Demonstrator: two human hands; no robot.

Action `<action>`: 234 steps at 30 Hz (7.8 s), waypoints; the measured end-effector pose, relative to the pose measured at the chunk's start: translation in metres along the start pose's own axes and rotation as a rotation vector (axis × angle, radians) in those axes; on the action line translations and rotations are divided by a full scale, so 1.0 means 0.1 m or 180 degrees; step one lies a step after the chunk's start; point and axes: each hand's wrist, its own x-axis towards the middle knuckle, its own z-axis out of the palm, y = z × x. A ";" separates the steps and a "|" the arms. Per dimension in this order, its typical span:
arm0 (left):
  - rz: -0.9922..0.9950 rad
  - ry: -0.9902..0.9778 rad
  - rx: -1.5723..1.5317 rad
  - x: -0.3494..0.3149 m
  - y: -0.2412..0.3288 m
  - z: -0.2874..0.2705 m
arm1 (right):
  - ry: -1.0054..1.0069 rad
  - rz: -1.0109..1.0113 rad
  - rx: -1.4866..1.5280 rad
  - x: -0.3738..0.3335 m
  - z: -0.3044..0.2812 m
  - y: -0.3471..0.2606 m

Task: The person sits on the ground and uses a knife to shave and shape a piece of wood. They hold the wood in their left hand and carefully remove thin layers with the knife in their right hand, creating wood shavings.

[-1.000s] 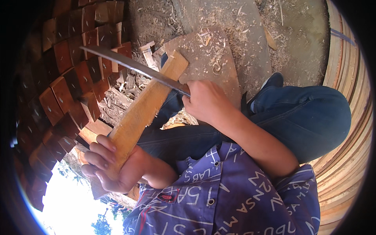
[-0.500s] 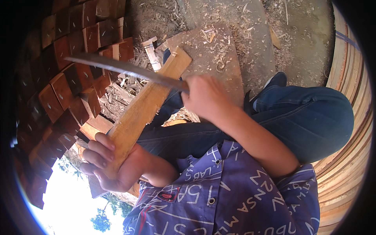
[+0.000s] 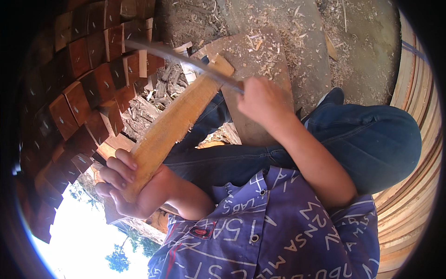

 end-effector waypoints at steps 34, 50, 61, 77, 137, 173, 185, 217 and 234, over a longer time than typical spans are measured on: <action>-0.0028 -0.1053 -0.0227 -0.05 0.10 0.05 | -0.0152 -0.0503 0.0647 -0.46 -0.12 -0.14; 0.0090 -0.1026 -0.0284 -0.14 0.11 0.13 | -0.0207 -0.0182 0.0835 -0.39 -0.22 -0.12; 0.0070 -0.1078 -0.0203 -0.09 0.10 0.07 | -0.0123 -0.0078 0.0604 -0.30 -0.13 0.00; 0.0192 -0.1111 -0.0116 -0.15 0.14 0.10 | -0.0321 -0.0648 0.0717 -0.47 -0.22 -0.29; 0.0031 -0.1151 -0.0124 0.01 0.03 0.09 | -0.0269 -0.0264 0.0691 -0.19 -0.13 -0.03; 0.0008 -0.1063 -0.0118 -0.03 0.07 0.10 | -0.0141 0.0014 0.0703 -0.09 -0.09 0.13; -0.0023 -0.1022 -0.0224 0.00 0.04 0.12 | 0.0023 0.0073 0.0486 -0.01 -0.05 0.17; 0.0001 -0.1079 -0.0246 -0.10 0.07 0.15 | 0.0101 -0.0564 0.0501 -0.38 -0.15 0.01; -0.0033 -0.1161 -0.0133 -0.05 0.08 0.23 | 0.0081 -0.0068 0.0268 -0.11 -0.12 0.27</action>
